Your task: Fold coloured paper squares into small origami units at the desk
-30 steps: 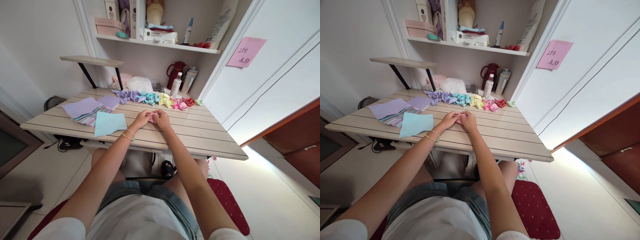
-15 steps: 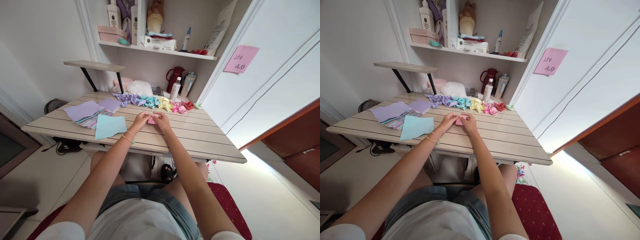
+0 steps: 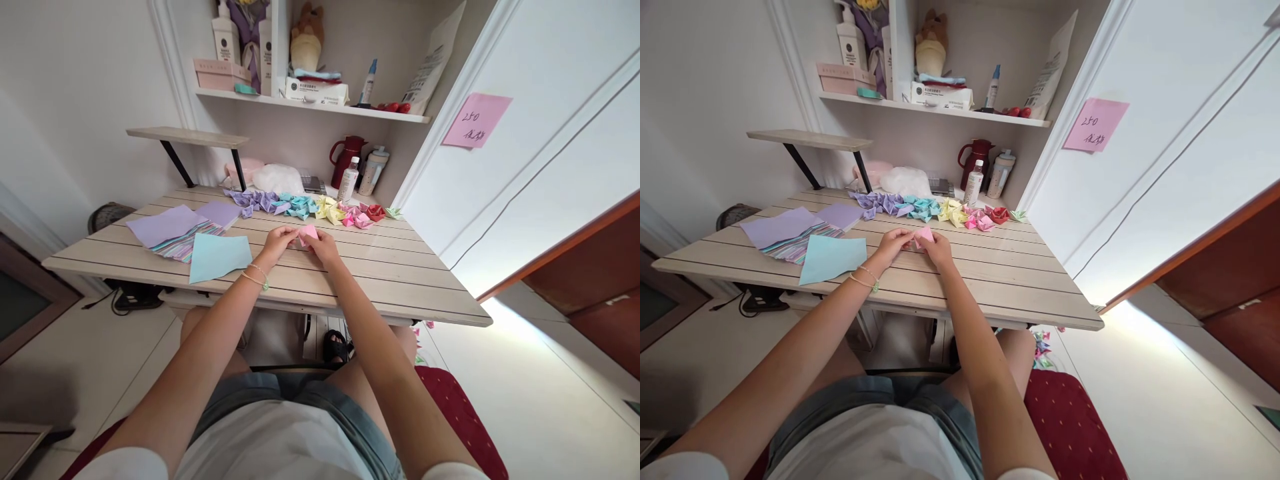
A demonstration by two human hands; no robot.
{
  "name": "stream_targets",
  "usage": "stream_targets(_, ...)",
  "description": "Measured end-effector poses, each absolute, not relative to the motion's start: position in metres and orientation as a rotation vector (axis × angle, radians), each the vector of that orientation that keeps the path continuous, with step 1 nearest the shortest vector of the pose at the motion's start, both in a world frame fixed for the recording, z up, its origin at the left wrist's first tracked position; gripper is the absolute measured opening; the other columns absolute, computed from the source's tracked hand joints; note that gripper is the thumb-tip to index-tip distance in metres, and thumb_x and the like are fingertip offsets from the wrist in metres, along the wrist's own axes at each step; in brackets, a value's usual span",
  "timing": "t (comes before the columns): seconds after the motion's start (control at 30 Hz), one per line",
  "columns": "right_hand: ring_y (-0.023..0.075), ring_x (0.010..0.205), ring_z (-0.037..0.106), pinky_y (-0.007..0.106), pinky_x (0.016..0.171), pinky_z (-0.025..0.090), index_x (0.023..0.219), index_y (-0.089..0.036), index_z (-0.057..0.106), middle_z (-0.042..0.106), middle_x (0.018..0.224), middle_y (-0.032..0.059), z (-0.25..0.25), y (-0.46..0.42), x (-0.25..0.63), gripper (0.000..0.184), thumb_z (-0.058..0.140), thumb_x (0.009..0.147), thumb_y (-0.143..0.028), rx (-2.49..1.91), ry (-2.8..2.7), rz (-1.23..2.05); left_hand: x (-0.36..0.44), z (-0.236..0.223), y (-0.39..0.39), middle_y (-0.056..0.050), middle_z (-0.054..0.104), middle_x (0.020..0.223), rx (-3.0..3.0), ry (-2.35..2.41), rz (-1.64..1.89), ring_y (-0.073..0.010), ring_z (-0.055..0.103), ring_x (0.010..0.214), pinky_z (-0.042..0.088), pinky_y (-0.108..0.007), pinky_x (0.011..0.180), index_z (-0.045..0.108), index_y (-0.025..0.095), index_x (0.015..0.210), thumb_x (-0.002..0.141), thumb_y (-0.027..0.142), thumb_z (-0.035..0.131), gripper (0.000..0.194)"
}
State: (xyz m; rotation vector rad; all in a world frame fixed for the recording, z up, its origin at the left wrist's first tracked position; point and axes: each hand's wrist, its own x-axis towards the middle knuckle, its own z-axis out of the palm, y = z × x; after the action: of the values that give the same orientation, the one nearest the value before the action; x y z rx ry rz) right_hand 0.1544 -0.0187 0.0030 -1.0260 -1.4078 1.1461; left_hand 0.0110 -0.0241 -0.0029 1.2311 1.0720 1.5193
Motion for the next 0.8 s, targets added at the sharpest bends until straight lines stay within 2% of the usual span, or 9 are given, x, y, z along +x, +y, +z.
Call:
stream_targets(0.23,0.0083,0.046,0.039,0.021,0.045,0.033,0.06,-0.016,0.055,0.048,0.051,-0.0038,0.006,-0.019,0.156,0.031,0.063,0.065,-0.046,-1.055,-1.416,1.013,0.013,-0.001,-0.026,-0.002,0.063,0.068,1.256,1.072,1.471,-0.0088,0.053,0.059,0.043,-0.022,0.061,0.065,0.014,0.071,0.065,0.036,0.072,0.024)
stream_targets(0.47,0.01,0.048,0.04,0.023,0.049,0.035,0.062,-0.017,0.055,0.046,0.051,-0.0033,0.005,-0.018,0.155,0.03,0.058,0.068,-0.046,-1.093,-1.392,0.982,0.014,-0.002,-0.024,-0.003,0.064,0.069,1.296,1.068,1.432,-0.0098,0.055,0.06,0.044,-0.023,0.062,0.065,0.014,0.069,0.065,0.037,0.072,0.025)
stream_targets(0.8,0.0149,0.056,0.046,0.026,0.057,0.036,0.068,-0.017,0.06,0.053,0.054,-0.0007,0.003,-0.019,0.157,0.032,0.049,0.073,-0.046,-1.182,-1.728,0.659,0.011,-0.015,-0.01,-0.002,0.063,0.063,1.341,1.161,1.464,-0.0108,0.055,0.057,0.044,-0.024,0.058,0.062,0.014,0.068,0.066,0.028,0.07,0.016)
